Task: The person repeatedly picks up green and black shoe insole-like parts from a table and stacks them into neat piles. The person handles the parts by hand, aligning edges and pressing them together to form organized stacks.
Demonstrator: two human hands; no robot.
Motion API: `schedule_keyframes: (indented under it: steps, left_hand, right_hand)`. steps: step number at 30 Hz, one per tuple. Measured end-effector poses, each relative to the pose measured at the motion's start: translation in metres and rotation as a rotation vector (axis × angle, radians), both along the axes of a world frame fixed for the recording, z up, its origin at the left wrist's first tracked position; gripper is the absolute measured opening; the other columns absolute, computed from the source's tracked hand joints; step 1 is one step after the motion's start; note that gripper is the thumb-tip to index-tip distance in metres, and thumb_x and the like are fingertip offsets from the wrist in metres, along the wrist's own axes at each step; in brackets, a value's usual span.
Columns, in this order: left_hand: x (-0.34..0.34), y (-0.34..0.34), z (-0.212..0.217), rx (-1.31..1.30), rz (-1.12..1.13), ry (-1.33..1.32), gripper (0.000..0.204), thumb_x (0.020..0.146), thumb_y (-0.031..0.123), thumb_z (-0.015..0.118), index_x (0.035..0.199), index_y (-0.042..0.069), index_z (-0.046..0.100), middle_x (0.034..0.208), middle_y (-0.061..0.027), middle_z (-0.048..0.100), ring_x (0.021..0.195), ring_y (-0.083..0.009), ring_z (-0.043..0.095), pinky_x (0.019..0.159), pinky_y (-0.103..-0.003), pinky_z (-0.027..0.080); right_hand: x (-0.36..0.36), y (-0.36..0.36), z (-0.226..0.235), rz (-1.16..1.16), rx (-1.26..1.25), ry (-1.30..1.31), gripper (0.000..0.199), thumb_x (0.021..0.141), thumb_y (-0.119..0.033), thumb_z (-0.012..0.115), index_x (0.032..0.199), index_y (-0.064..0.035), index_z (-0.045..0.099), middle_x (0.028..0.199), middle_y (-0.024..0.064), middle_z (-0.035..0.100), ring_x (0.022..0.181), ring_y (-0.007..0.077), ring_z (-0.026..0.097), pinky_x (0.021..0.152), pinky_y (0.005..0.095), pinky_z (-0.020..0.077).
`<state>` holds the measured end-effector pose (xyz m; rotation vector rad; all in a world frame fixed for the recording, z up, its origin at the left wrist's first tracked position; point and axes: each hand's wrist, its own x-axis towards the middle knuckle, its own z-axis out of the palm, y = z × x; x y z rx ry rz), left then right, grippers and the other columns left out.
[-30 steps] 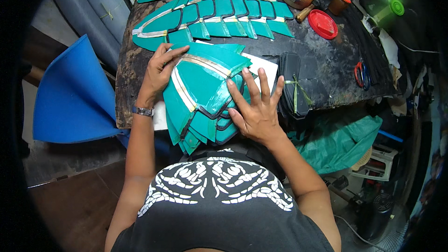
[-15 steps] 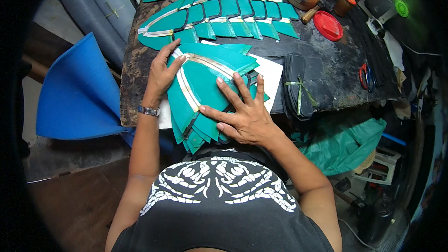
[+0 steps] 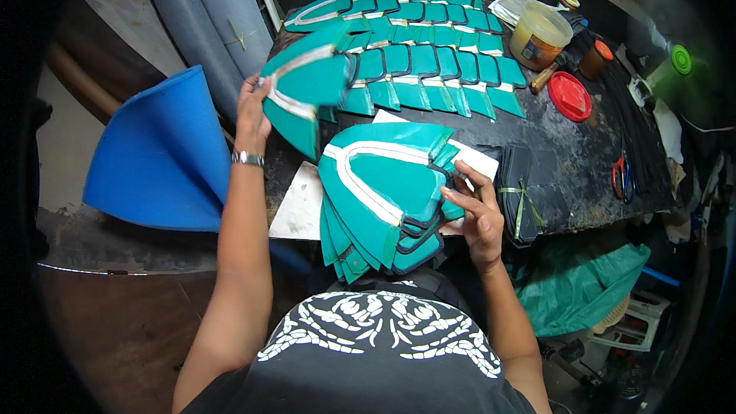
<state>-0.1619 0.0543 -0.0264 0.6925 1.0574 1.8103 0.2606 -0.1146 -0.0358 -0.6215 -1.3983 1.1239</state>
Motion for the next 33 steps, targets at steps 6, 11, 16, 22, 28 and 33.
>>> schedule_keyframes:
  steps: [6,11,16,22,28,33]
  left_hand:
    - [-0.052,0.057,-0.012,-0.264,0.429,1.151,0.056,0.088,0.027,0.075,0.134,0.004,0.053,0.11,-0.0186,0.067,0.104,-0.038,0.063,0.093,-0.047,0.049]
    - [0.021,-0.001,0.022,-0.013,0.029,1.444,0.063,0.082,0.054,0.074,0.123,0.007,0.069,0.125,-0.0243,0.059,0.114,-0.0383,0.057,0.098,-0.045,0.044]
    - [0.099,-0.09,0.037,-0.222,-0.577,1.474,0.09,0.074,0.057,0.08,0.132,-0.008,0.057,0.112,-0.022,0.055,0.107,-0.0323,0.058,0.093,-0.04,0.048]
    - [0.104,-0.093,0.039,-0.076,-0.52,1.315,0.069,0.08,0.041,0.078,0.133,0.002,0.059,0.115,-0.0165,0.052,0.113,-0.0305,0.053,0.099,-0.039,0.044]
    - [0.11,-0.095,0.041,-0.116,-0.56,1.219,0.064,0.081,0.032,0.078,0.134,0.005,0.055,0.122,-0.0157,0.054,0.117,-0.0287,0.053,0.1,-0.038,0.043]
    - [0.116,-0.097,0.038,-0.092,-0.503,1.137,0.062,0.082,0.031,0.077,0.134,0.005,0.055,0.124,-0.017,0.062,0.112,-0.0281,0.06,0.095,-0.037,0.047]
  right_hand:
    - [-0.001,-0.003,0.006,-0.078,0.063,-0.182,0.052,0.091,-0.029,0.055,0.132,0.0026,0.061,0.145,0.0222,0.044,0.137,0.0361,0.043,0.115,0.0462,0.0308]
    - [-0.009,-0.005,0.008,-0.164,0.135,-0.426,0.059,0.083,-0.008,0.065,0.14,-0.0013,0.054,0.141,0.0221,0.048,0.134,0.0354,0.046,0.113,0.0434,0.0348]
    - [-0.019,-0.003,0.019,-0.214,0.137,-0.59,0.068,0.083,-0.003,0.068,0.147,-0.0036,0.045,0.14,0.0218,0.049,0.131,0.0353,0.049,0.11,0.0415,0.0386]
    - [-0.023,-0.015,0.038,-0.198,0.164,-0.794,0.076,0.079,-0.007,0.074,0.149,-0.0028,0.044,0.133,0.0194,0.052,0.125,0.0321,0.049,0.11,0.0407,0.0336]
    - [-0.021,-0.016,0.037,-0.367,0.328,-1.267,0.075,0.082,-0.05,0.068,0.149,-0.0212,0.048,0.139,0.0182,0.043,0.131,0.034,0.038,0.11,0.058,0.0192]
    - [-0.018,-0.022,0.025,-0.448,0.414,-1.378,0.068,0.088,-0.052,0.061,0.147,-0.0213,0.05,0.144,0.0168,0.041,0.134,0.0316,0.036,0.109,0.0575,0.0198]
